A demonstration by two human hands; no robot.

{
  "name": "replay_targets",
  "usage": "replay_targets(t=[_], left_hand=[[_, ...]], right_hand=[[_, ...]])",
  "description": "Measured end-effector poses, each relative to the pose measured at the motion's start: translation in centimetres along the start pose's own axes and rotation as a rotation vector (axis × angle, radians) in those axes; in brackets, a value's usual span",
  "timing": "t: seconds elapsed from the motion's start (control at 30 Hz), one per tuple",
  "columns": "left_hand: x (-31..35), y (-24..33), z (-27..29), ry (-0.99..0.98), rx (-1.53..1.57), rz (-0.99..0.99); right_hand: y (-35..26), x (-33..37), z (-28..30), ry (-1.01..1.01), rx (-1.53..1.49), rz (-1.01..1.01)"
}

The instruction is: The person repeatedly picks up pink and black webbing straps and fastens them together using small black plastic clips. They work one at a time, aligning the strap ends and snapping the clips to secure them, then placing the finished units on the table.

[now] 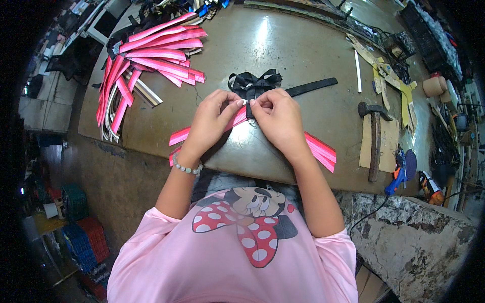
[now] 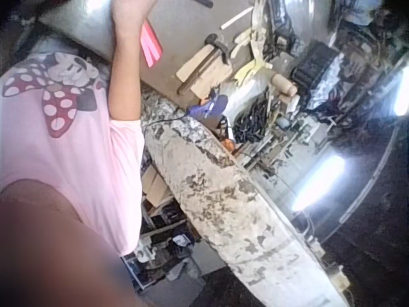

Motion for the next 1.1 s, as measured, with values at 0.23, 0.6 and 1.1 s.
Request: replay_targets(t=[0.23, 0.6, 1.1], left_hand=[[-0.1, -0.4, -0.1, 0.01, 0.025, 0.041], [2.1, -1.1, 2.7, 0.135, 0.006, 0.108], [2.5, 0.1, 5.2, 0.118, 0.123, 0.148]], right_hand=[[-1.2, -0.1, -0.4, -0.021, 0.164, 0.018], [0.7, -0.9, -0.6, -0.102, 0.039, -0.158], [-1.1, -0.6, -0.6, -0.078, 0.222, 0.005]])
Point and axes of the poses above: each hand's wrist, its own x-axis away from the middle knuckle, its own z-axis out of the back of the hand, y = z × x, the point moved 10 cm from there along -x, towards the middle knuckle, and after that the axes turned 5 degrees about -z, right-handed, at the moved point
